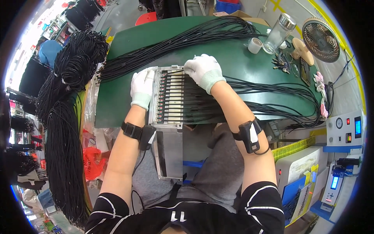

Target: The person inserts several black cables into a metal jig one by one and aligns the connectors. Then, they transfer the jig to a machine, press a button, and return to the table to organize more cables.

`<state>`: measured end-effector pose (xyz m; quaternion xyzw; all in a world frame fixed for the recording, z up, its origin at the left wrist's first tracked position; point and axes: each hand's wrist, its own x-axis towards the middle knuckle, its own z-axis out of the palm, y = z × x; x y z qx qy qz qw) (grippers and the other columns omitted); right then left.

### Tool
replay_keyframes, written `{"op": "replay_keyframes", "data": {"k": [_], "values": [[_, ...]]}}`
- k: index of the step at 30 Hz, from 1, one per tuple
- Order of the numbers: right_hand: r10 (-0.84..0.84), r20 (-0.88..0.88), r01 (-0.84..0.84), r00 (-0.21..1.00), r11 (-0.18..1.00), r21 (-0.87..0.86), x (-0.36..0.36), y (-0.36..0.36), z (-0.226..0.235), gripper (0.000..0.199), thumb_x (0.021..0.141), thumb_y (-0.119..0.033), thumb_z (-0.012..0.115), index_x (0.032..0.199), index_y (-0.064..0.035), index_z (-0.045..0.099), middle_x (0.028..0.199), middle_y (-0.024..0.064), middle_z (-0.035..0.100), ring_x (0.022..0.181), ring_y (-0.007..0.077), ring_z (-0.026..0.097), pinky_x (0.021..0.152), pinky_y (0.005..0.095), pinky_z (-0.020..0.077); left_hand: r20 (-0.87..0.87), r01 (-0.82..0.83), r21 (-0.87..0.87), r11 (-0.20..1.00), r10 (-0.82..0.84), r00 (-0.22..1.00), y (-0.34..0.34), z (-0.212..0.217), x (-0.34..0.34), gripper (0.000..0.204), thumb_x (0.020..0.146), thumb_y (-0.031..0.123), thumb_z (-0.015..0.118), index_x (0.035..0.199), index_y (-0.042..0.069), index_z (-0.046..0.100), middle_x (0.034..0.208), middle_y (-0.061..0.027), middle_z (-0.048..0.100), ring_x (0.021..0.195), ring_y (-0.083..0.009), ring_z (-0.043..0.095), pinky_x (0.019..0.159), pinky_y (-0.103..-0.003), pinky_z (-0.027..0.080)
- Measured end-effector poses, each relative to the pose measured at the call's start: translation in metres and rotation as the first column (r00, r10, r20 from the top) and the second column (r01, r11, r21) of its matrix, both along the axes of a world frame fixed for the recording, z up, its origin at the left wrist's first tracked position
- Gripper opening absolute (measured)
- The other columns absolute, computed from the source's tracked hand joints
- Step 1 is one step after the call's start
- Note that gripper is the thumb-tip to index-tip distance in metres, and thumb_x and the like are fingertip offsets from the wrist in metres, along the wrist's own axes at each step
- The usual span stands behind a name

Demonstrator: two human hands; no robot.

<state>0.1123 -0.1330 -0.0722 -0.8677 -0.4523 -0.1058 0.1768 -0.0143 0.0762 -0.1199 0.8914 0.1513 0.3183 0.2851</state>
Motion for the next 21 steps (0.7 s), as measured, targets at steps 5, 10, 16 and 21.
{"op": "replay_keyframes", "data": {"k": [5,10,16,21], "values": [[-0.006,-0.004,0.007,1.0,0.998,0.059,0.003,0.0,0.0,0.014,0.089,-0.027,0.066,0.091,-0.0157,0.074,0.081,0.0064,0.069,0.085,0.0305,0.062,0.081,0.041,0.0513,0.003,-0.042,-0.026,0.999,0.042,0.999,0.0,-0.004,0.002,0.028,0.097,0.03,0.056,0.1,0.009,0.074,0.1,-0.0114,0.073,0.098,-0.0313,0.065,0.109,-0.049,0.037],[0.043,0.032,-0.046,0.999,0.993,0.106,0.007,0.002,-0.008,0.016,0.089,-0.028,0.066,0.091,-0.0146,0.073,0.081,0.0069,0.069,0.085,0.0308,0.062,0.08,0.0414,0.0512,-0.068,-0.013,-0.006,1.0,0.012,0.998,0.004,-0.003,0.0,0.029,0.1,0.032,0.054,0.112,0.015,0.075,0.106,-0.0066,0.074,0.106,-0.0262,0.064,0.113,-0.045,0.034],[-0.019,0.056,0.02,0.998,1.0,-0.013,0.0,0.011,-0.008,0.016,0.088,-0.031,0.067,0.088,-0.0155,0.073,0.082,0.0067,0.069,0.085,0.0298,0.063,0.081,0.0406,0.0505,-0.039,0.077,0.169,0.983,-0.071,0.997,-0.011,0.003,0.004,0.026,0.095,0.038,0.059,0.112,0.026,0.075,0.127,-0.0156,0.064,0.122,-0.0328,0.055,0.114,-0.048,0.03],[-0.077,0.099,0.077,0.992,0.997,0.004,-0.001,0.009,-0.01,0.014,0.088,-0.032,0.067,0.089,-0.0192,0.073,0.091,0.0049,0.069,0.094,0.0274,0.063,0.082,0.0404,0.0491,-0.226,0.128,0.49,0.862,-0.017,0.974,-0.025,0.016,0.002,0.029,0.092,0.046,0.061,0.12,0.042,0.071,0.146,-0.0186,0.05,0.136,-0.0372,0.042,0.115,-0.046,0.027]]}}
